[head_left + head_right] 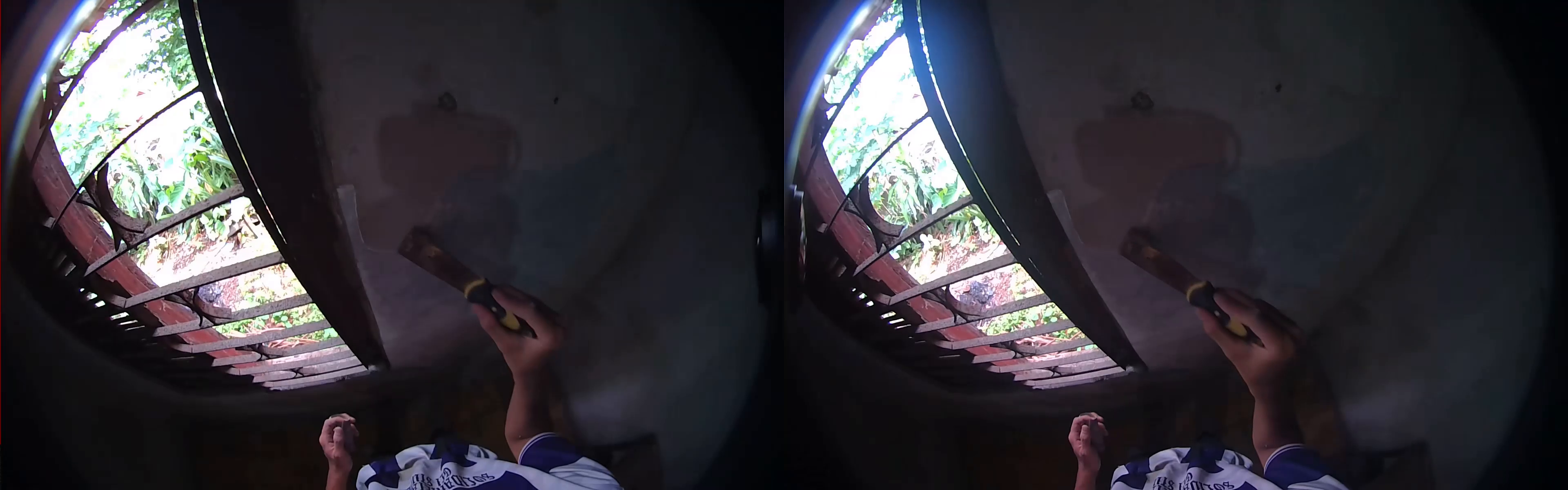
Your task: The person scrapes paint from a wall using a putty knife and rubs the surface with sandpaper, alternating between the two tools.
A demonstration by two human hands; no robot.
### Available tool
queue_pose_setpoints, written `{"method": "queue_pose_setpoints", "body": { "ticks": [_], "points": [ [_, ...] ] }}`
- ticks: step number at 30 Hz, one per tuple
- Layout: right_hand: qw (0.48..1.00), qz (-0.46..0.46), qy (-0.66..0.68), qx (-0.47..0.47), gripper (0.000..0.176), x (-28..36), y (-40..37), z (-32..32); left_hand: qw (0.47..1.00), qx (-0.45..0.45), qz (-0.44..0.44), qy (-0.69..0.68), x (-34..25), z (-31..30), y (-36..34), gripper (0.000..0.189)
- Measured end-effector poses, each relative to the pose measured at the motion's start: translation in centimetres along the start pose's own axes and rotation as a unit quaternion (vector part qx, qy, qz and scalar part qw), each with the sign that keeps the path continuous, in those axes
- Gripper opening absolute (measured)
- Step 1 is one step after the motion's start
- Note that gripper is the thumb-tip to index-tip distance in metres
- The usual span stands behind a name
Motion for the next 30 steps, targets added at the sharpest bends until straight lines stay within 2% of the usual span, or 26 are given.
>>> {"method": "queue_pose_setpoints", "body": {
  "ticks": [3,6,7,10,13,16,17,20,21,24,25,27,30],
  "points": [
    [0.998,0.002,0.026,-0.063,0.031,-1.0,-1.0,-2.5,0.999,-0.025,0.000,0.025,0.1,-2.1,-1.3,0.032],
    [0.999,-0.016,-0.027,-0.031,0.032,0.5,0.1,-0.9,0.998,-0.066,-0.008,0.020,-0.3,-3.3,-1.7,0.030],
    [1.000,0.015,-0.013,-0.024,0.032,0.6,0.1,-0.9,0.997,-0.075,-0.011,0.016,0.0,-3.7,-1.8,0.028],
    [0.997,-0.031,-0.063,-0.032,0.032,1.1,-0.6,-1.7,0.997,-0.071,-0.016,0.033,-0.1,-4.5,-1.8,0.027],
    [0.997,-0.024,-0.040,-0.054,0.030,-0.5,-0.5,-2.3,0.998,-0.056,0.014,0.019,-0.3,-5.1,-1.2,0.026],
    [0.999,0.013,-0.013,-0.037,0.030,-0.2,-0.1,-0.6,0.998,-0.048,0.004,0.045,-0.6,-5.6,-0.3,0.026],
    [0.998,-0.032,-0.048,-0.033,0.031,0.6,0.1,-0.9,0.998,-0.049,0.004,0.036,-0.5,-5.7,-0.2,0.027],
    [0.995,0.009,-0.052,-0.086,0.031,-0.5,-0.9,-3.4,0.999,-0.034,0.007,0.036,-0.6,-6.6,0.4,0.029],
    [0.995,-0.004,-0.051,-0.085,0.030,-0.6,-0.3,-3.8,0.999,-0.026,0.012,0.025,-0.6,-6.9,0.6,0.024],
    [0.994,0.020,-0.056,-0.091,0.029,0.7,1.1,-2.6,0.999,-0.031,-0.036,0.003,-2.1,-6.6,1.0,0.032],
    [0.992,-0.015,-0.103,-0.077,0.028,1.6,1.0,-2.8,0.999,-0.025,-0.019,0.011,-1.7,-6.3,1.5,0.030],
    [0.994,-0.026,-0.079,-0.072,0.028,1.5,0.9,-3.6,0.999,-0.014,0.010,0.035,-1.1,-6.7,1.5,0.027],
    [0.995,0.004,-0.044,-0.093,0.028,0.4,1.8,-3.7,0.999,0.007,0.021,0.042,-0.7,-6.7,1.9,0.027]
  ]
}}
Point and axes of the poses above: each hand's wrist, its own y-axis towards the middle knuckle, its own z-axis out of the palm, x = y × z, the point moved 4 cm from there along y, towards the middle knuckle, and after that the axes turned 2 degrees about -y, right-handed, at the moved point
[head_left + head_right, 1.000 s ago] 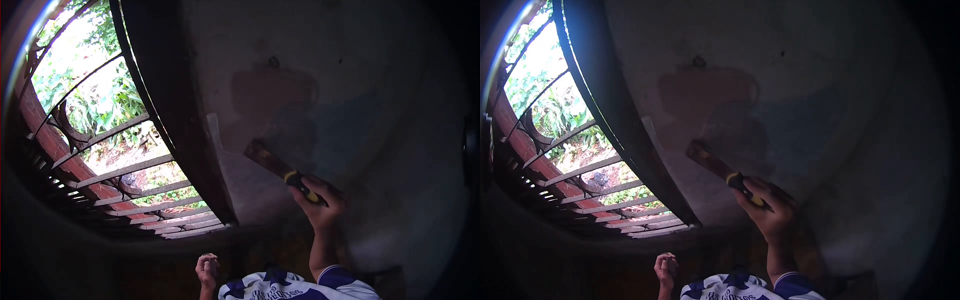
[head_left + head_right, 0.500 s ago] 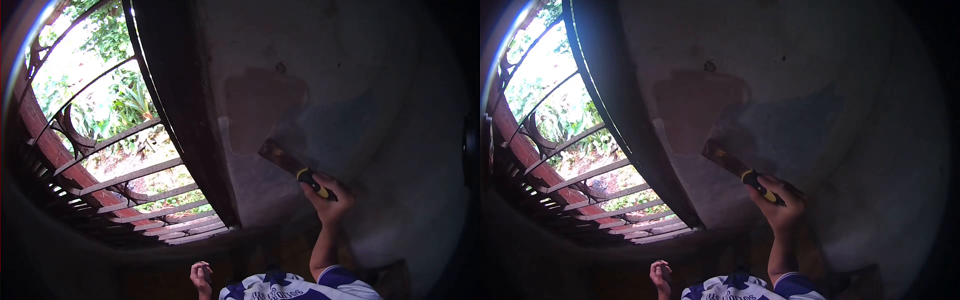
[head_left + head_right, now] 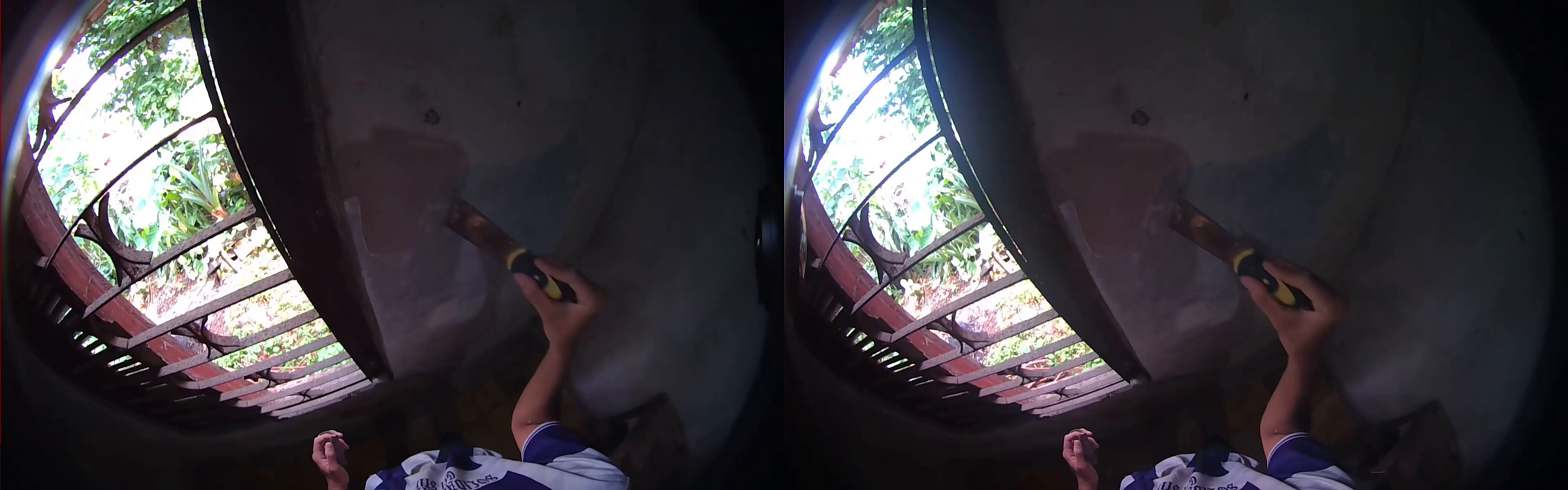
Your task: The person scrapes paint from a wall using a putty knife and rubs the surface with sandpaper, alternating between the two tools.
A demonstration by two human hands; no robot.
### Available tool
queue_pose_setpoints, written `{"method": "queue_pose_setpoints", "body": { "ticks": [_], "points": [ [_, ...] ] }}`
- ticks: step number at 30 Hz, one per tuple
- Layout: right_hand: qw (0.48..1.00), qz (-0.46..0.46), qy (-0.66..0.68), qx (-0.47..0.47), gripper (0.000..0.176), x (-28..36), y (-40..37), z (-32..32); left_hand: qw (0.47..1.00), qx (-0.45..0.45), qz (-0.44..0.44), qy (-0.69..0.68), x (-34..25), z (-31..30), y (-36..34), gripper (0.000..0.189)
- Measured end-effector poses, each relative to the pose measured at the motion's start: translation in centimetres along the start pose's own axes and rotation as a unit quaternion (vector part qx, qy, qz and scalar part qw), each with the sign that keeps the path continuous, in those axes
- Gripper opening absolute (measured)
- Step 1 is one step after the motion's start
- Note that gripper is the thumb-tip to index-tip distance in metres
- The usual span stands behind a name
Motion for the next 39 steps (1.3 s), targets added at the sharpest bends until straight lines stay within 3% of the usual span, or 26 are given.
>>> {"method": "queue_pose_setpoints", "body": {
  "ticks": [2,3,6,10,11,18,22,25,28,31,37,39],
  "points": [
    [1.000,-0.002,0.011,0.016,0.028,0.6,1.0,2.2,1.000,-0.001,-0.002,0.004,-0.2,0.4,0.0,0.028],
    [0.998,0.051,0.029,0.027,0.030,0.4,0.8,2.9,1.000,0.001,-0.008,0.000,-0.1,0.6,-0.1,0.028],
    [0.999,-0.032,-0.006,-0.010,0.030,1.1,0.4,1.1,1.000,0.008,0.002,-0.010,0.3,1.3,0.1,0.027],
    [0.999,-0.027,-0.017,-0.024,0.030,0.6,1.4,0.1,0.997,-0.063,-0.008,-0.043,-2.1,3.4,0.2,0.030],
    [1.000,-0.023,-0.015,-0.014,0.029,0.8,1.6,0.5,0.996,-0.048,-0.043,-0.060,-1.6,3.2,0.1,0.030],
    [1.000,-0.006,0.007,-0.015,0.030,-0.6,2.5,0.6,0.998,-0.027,-0.028,-0.051,-2.3,5.2,1.0,0.025],
    [0.998,-0.057,0.005,0.006,0.033,1.3,3.0,1.7,0.998,-0.029,-0.034,-0.051,-2.0,5.6,0.9,0.026],
    [0.999,-0.002,0.014,-0.029,0.034,-0.4,2.7,-0.8,0.998,-0.051,-0.007,-0.048,-2.2,5.3,0.8,0.027],
    [0.999,0.027,0.029,0.005,0.035,-0.4,3.3,0.7,0.997,-0.057,0.002,-0.043,-1.2,4.7,0.2,0.027],
    [0.999,-0.030,0.019,0.012,0.035,-0.5,3.0,0.0,0.999,-0.041,-0.003,-0.009,0.5,4.3,0.7,0.024],
    [0.998,0.033,0.044,0.029,0.033,-0.9,3.1,1.0,0.998,-0.031,-0.037,-0.048,-1.8,5.5,1.5,0.026],
    [0.999,0.001,0.029,0.017,0.034,-1.5,2.9,0.0,0.998,-0.034,-0.030,-0.036,-2.1,6.1,1.8,0.026]
  ]
}}
Point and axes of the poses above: each hand's wrist, its own y-axis towards the middle knuckle, its own z-axis out of the palm, x = y × z, the point moved 4 cm from there along y, towards the middle knuckle, and after that the axes turned 2 degrees about -y, right-handed, at the moved point
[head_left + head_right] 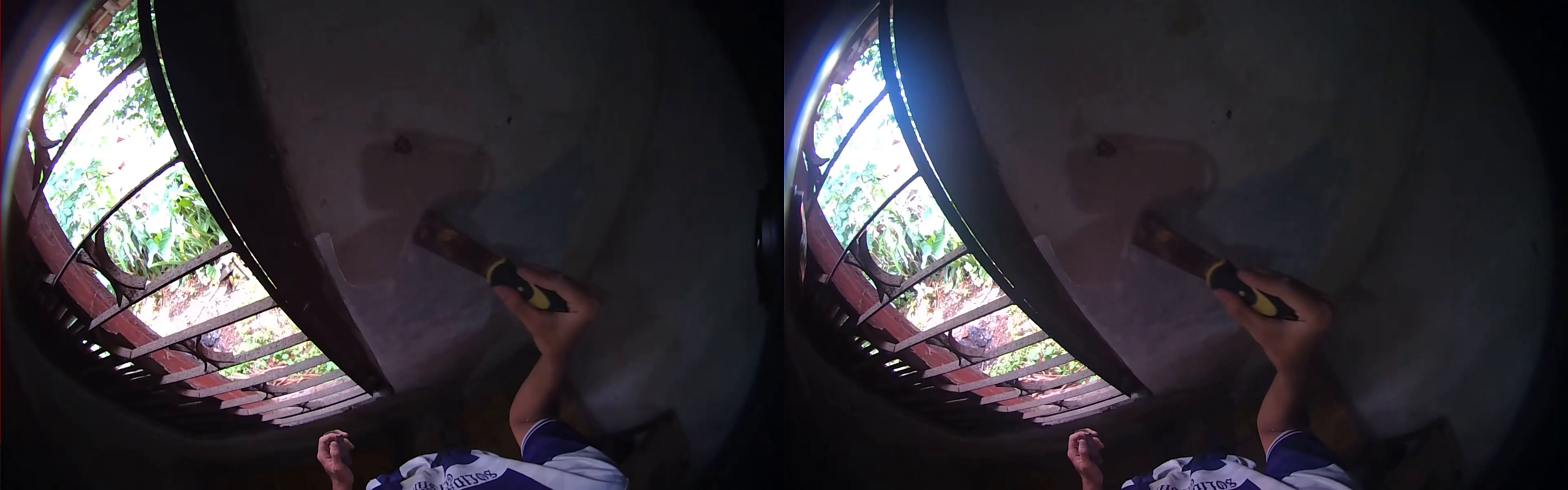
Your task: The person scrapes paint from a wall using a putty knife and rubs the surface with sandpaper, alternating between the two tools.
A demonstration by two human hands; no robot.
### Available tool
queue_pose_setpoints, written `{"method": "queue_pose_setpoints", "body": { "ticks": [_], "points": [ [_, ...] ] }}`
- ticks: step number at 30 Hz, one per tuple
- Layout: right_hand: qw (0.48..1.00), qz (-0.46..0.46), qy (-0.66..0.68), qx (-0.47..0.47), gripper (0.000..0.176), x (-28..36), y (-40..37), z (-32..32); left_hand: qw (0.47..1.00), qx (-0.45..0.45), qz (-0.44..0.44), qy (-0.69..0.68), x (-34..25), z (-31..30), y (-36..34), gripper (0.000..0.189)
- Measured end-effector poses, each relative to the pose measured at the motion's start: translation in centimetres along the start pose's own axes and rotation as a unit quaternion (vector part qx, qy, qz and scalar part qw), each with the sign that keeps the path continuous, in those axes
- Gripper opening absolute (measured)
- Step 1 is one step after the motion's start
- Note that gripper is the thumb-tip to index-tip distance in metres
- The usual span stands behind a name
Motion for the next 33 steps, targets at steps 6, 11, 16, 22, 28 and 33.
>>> {"method": "queue_pose_setpoints", "body": {
  "ticks": [6,11,16,22,28,33],
  "points": [
    [1.000,-0.002,-0.002,0.004,0.034,0.4,-0.3,0.7,1.000,-0.006,-0.003,0.005,-0.1,-1.0,-0.5,0.025],
    [0.999,0.030,0.017,-0.005,0.033,0.3,-0.5,-0.4,1.000,-0.014,0.012,0.000,-0.6,-0.2,0.4,0.025],
    [1.000,0.002,0.009,0.015,0.033,0.5,0.0,0.2,1.000,0.000,-0.005,-0.015,-0.2,-0.4,0.5,0.025],
    [0.999,-0.023,-0.028,0.011,0.033,1.1,-0.8,0.5,1.000,0.002,-0.011,-0.013,-0.4,-0.6,0.3,0.023],
    [1.000,-0.003,0.005,0.004,0.033,0.7,-1.0,1.7,1.000,0.007,0.012,-0.012,0.0,-0.4,0.3,0.024],
    [0.999,-0.006,0.035,-0.022,0.034,0.3,-2.3,0.3,1.000,0.022,0.010,-0.013,-0.4,-0.1,-0.1,0.026]
  ]
}}
Point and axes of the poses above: each hand's wrist, its own y-axis towards the middle knuckle, its own z-axis out of the palm, x = y × z, the point moved 4 cm from there along y, towards the middle knuckle, and after that the axes turned 2 degrees about -y, right-handed, at the moved point
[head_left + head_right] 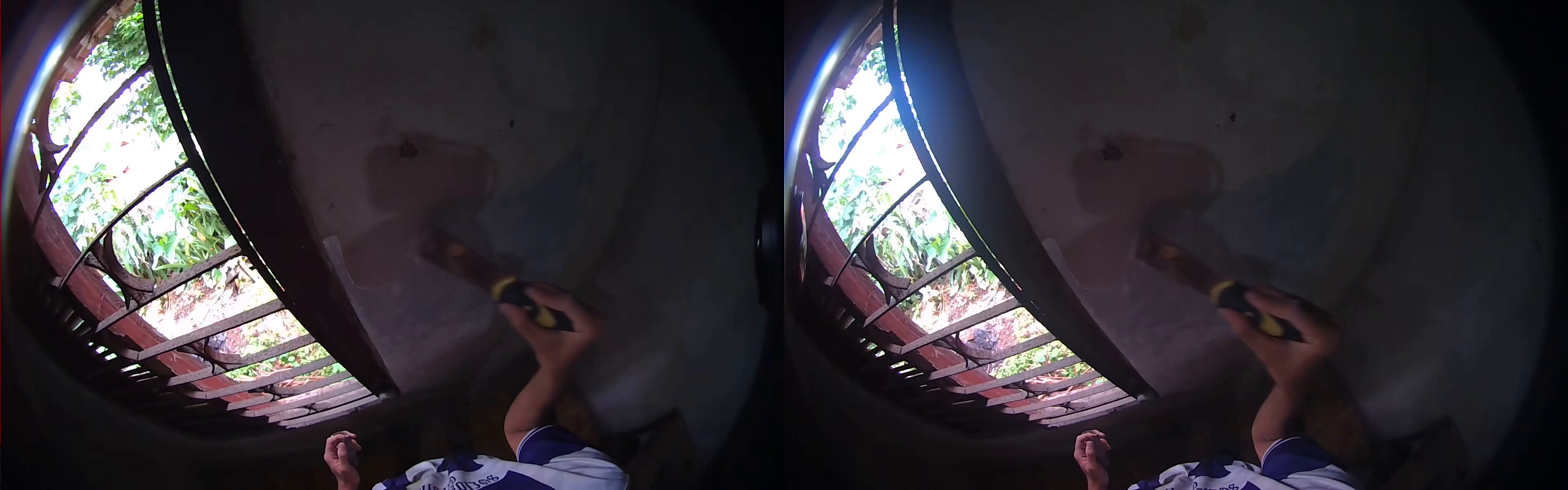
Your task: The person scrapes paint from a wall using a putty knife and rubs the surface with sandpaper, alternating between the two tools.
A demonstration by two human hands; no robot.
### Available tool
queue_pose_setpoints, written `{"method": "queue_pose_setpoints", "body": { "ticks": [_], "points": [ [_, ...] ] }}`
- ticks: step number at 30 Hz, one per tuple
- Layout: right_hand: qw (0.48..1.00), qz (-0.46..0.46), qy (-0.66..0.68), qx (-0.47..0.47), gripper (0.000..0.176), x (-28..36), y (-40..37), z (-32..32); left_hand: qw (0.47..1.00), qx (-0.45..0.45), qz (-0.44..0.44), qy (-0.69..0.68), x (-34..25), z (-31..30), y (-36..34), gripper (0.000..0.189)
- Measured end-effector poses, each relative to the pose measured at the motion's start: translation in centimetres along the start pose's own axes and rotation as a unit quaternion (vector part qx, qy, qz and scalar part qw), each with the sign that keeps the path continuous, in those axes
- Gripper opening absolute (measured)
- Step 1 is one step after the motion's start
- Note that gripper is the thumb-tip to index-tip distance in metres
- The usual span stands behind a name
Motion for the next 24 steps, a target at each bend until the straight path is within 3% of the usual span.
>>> {"method": "queue_pose_setpoints", "body": {
  "ticks": [1,3,6,10,15,24],
  "points": [
    [1.000,0.007,0.013,-0.021,0.034,0.0,0.2,-0.5,1.000,-0.012,0.006,-0.004,0.2,-0.4,0.0,0.026],
    [1.000,0.009,0.002,0.025,0.034,0.4,0.7,1.8,0.999,-0.038,0.016,-0.016,1.1,-0.8,-0.1,0.027],
    [0.998,-0.019,-0.007,0.053,0.034,2.2,0.8,2.5,0.999,-0.028,-0.034,0.003,1.1,-1.4,-0.6,0.027],
    [1.000,-0.025,-0.011,0.007,0.034,1.3,0.4,-0.6,0.995,-0.086,0.035,0.022,-0.9,-0.1,-0.6,0.027],
    [0.999,-0.015,-0.043,0.025,0.032,1.7,0.7,0.6,0.998,-0.034,0.031,0.032,2.5,-3.0,-0.9,0.024],
    [0.998,-0.004,-0.059,0.031,0.032,1.5,-0.2,1.1,0.999,-0.046,-0.007,0.000,-0.3,-2.4,-0.9,0.024]
  ]
}}
Point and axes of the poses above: each hand's wrist, its own y-axis towards the middle knuckle, its own z-axis out of the palm, x = y × z, the point moved 4 cm from there along y, towards the middle knuckle, and after that the axes turned 2 degrees about -y, right-handed, at the moved point
